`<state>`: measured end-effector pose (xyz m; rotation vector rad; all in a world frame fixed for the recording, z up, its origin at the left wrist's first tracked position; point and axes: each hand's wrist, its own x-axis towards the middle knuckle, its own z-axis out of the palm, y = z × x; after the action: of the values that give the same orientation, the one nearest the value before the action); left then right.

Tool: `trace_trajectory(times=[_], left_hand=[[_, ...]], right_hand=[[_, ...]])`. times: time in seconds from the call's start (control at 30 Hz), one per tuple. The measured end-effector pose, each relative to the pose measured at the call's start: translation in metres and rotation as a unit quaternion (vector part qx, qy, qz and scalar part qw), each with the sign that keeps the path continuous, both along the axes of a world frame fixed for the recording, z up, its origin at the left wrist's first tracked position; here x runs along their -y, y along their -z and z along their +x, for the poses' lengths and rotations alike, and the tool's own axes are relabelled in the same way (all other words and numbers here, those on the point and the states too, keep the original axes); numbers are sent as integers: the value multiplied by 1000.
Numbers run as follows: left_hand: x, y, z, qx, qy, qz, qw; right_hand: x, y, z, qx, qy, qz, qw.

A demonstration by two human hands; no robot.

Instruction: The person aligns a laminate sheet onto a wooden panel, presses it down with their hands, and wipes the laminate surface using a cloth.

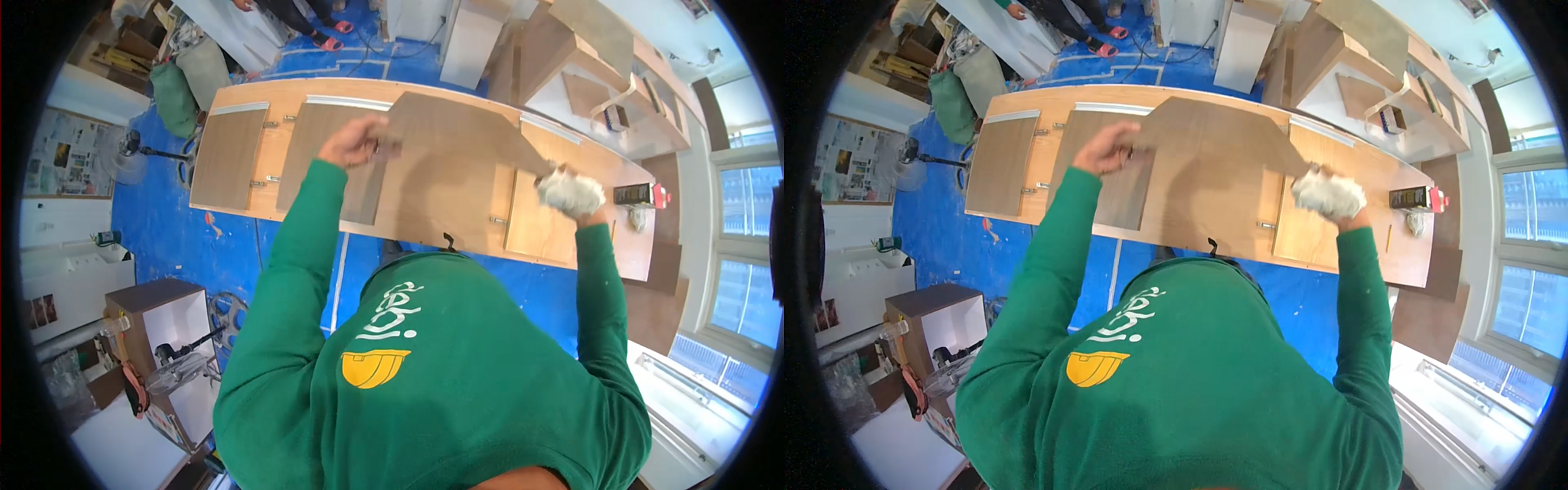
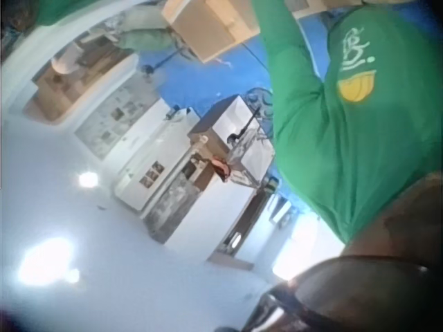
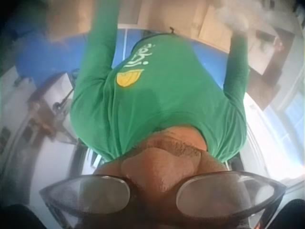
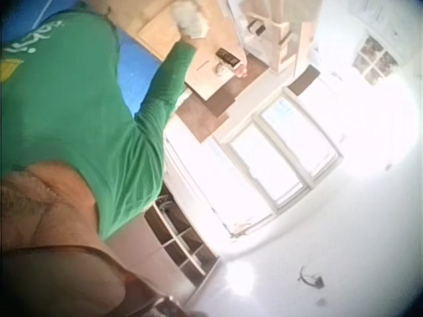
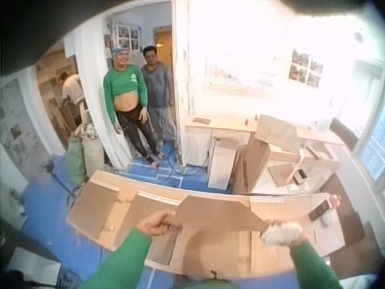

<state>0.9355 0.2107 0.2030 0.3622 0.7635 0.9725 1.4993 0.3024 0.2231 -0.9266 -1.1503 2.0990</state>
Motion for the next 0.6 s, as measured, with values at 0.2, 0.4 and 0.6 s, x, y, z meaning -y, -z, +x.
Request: trace_trajectory(times=[0.2,0.4,0.6], left_hand=[[129,117,32,-79,97,-146,981],[196,216,60,-128,21,-222,966],[239,278,88,-81,-132,-241,958]], right_hand=[[136,98,16,228,-105,-40,967],[187,186,-27,205,36,-285,936],[200,259,-25,248,18,-245,937]])
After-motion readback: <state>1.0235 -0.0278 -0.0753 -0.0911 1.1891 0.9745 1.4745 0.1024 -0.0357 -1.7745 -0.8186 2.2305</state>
